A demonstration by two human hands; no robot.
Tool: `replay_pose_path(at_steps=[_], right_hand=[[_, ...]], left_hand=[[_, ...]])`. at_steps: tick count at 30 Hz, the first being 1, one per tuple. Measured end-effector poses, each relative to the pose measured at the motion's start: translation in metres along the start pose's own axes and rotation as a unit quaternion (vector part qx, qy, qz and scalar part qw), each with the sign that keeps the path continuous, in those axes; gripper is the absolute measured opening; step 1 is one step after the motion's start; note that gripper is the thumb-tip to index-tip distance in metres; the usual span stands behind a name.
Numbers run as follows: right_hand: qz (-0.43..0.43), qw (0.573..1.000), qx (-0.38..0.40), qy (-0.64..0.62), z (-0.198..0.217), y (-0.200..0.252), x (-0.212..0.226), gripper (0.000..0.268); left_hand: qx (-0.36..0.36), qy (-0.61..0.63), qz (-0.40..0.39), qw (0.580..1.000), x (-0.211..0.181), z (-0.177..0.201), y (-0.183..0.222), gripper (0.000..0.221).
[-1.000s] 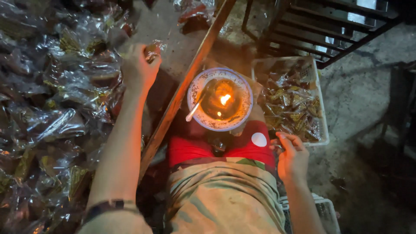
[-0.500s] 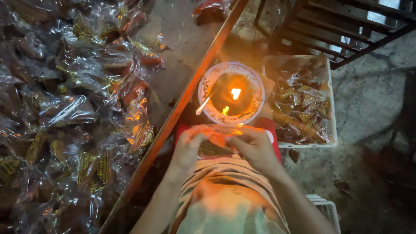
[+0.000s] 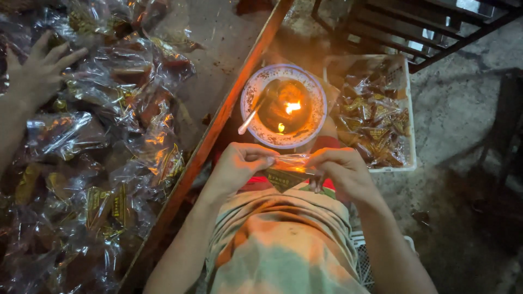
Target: Sealing plastic bags containing food items by manually folding the edges and melting them over a candle flame.
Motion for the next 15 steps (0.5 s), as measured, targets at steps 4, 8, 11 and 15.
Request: replay_pose_path(at_steps=[4,8,11,15], right_hand=[[0.016,0.996,-0.086,0.016,-0.011,0.003,0.009,0.01],[0.033,0.988,-0.128,0.076,-0.023,0.001,0.018,0.025],[0.069,0.986,-0.137,0.07,-0.022,0.0,0.019,0.017],[0.039,0.988,-0.133,0.062,-0.029,0.003,0.019,0.014]], left_hand=[[-0.048,-0.109,-0.016,0.993,-0.013,0.003,0.005,0.02],[-0.113,-0.155,-0.04,0.981,0.001,-0.011,-0.004,0.02],[-0.182,-0.192,-0.122,0.957,0.013,-0.021,-0.006,0.018],[-0.25,-0.382,-0.348,0.819,0.009,-0.065,0.0,0.047]])
Point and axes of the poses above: each hand's wrist, its own y-axis away from the middle knuckle, its own z-axis out of the back of the hand, x = y × z, the point moved 4 cm from there along -y, towards the middle knuckle, and after that the axes turned 15 degrees about -y, right-handed, at the moved point
